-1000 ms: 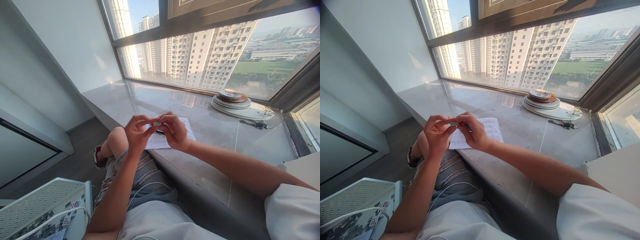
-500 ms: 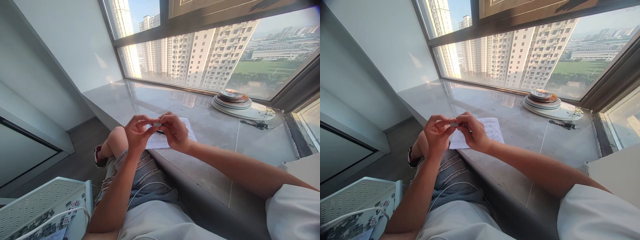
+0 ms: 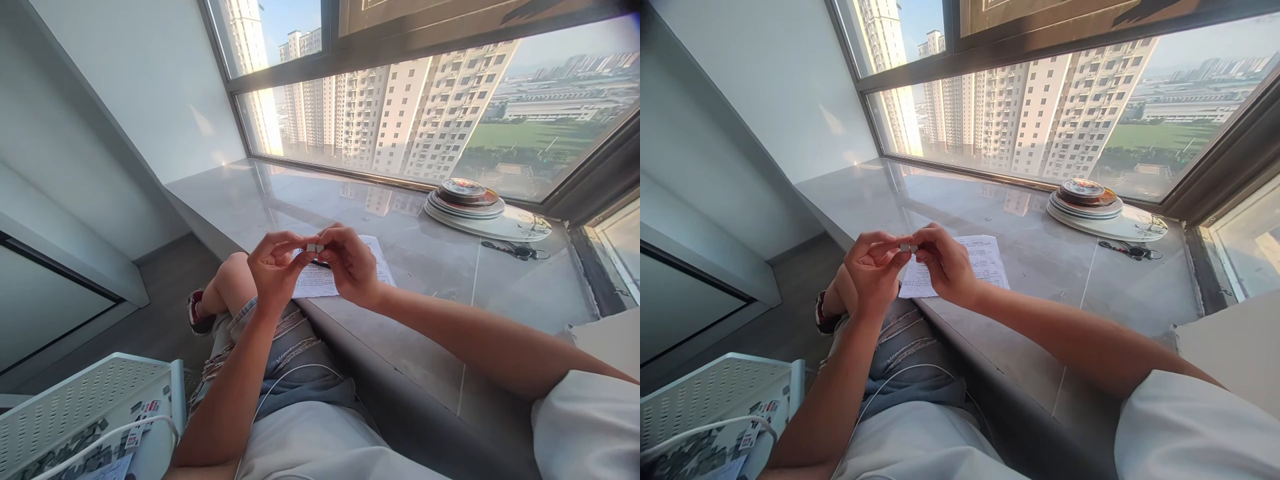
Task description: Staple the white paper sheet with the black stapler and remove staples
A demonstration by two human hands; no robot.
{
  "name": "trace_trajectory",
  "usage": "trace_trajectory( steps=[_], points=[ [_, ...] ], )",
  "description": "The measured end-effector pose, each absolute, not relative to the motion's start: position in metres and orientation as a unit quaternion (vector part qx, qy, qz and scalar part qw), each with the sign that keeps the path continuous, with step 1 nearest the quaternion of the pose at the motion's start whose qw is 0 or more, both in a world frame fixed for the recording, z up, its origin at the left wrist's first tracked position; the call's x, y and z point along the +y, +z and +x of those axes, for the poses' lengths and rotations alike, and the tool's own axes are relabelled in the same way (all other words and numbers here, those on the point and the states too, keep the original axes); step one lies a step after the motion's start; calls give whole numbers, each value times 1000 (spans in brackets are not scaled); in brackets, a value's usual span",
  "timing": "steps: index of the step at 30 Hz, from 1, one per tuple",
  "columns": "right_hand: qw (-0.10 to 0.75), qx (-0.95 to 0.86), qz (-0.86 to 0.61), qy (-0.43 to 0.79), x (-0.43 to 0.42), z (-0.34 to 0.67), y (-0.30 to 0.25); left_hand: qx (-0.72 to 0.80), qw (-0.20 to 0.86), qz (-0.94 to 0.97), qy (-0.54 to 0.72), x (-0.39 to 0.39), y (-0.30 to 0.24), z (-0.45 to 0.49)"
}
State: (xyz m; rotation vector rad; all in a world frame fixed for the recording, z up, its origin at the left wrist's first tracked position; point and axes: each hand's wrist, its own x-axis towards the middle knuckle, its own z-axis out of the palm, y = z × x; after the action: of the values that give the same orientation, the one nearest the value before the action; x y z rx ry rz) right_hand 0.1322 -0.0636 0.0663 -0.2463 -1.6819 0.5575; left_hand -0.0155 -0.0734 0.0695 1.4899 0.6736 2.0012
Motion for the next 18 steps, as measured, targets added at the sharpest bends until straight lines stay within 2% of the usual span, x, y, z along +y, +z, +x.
trace_trajectory(
  steps=[9,18],
  points=[
    [634,-712,-99,284,-67,129,68,231,281,559,745,-74,66,-14],
    [628,-659,-94,404,-83,124,83,221,326,504,769,-89,69,-2]
  ],
)
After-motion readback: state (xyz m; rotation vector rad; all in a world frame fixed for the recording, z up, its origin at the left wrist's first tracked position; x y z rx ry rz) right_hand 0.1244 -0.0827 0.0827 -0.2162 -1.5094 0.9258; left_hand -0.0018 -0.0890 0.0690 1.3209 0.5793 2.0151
